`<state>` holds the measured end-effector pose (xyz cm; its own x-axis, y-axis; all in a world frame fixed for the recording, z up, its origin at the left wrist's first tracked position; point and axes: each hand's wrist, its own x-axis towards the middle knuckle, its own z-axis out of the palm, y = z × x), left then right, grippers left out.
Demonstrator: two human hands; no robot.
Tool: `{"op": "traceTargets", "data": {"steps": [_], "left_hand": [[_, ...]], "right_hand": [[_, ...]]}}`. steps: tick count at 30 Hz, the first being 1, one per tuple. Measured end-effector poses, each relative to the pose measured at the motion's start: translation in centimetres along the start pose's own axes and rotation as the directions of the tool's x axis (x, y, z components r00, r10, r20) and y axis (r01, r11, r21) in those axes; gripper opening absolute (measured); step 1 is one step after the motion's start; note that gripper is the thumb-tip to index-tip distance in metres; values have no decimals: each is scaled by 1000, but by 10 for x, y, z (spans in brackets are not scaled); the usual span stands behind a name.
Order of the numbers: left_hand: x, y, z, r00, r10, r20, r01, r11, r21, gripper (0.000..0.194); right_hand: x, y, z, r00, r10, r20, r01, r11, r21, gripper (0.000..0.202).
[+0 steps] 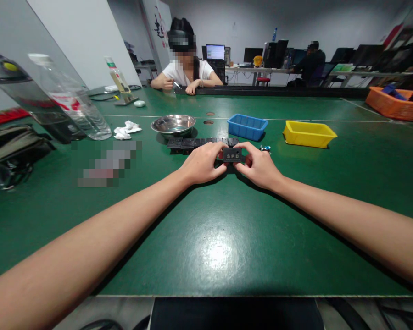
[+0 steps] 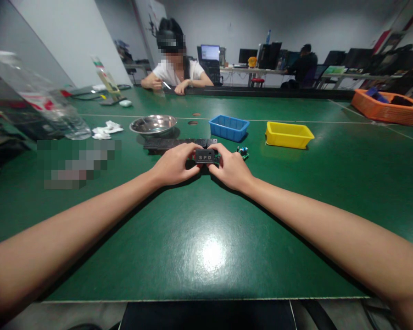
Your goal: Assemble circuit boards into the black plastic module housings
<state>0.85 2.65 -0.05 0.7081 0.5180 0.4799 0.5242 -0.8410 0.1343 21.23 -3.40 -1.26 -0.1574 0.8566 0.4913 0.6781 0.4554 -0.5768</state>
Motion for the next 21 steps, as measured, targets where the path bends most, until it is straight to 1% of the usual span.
{"op": "traceTargets", "data": {"steps": [7,10,13,17,21], "left_hand": [[0,1,-1,1000,8,-15,-8,1000,-4,34],[1,3,-3,998,20,-55,-21,1000,-6,32],[1,5,-6,994,58,-92,-59,998,-12,31],[1,7,-7,991,103,-86,-106,994,-35,30],[1,5,-5,994,74,-75,-78,996,-49,30]], "right_hand": [[0,1,1,1000,4,-8,-4,1000,-6,37],[0,2,2,1000,19,-17,-19,1000,-22,37],[1,2,2,1000,24,-17,-25,999,-37,38],[1,3,2,1000,9,-3,-10,999,-40,37],[1,1,1,1000,17,7,-17,999,-38,39]]}}
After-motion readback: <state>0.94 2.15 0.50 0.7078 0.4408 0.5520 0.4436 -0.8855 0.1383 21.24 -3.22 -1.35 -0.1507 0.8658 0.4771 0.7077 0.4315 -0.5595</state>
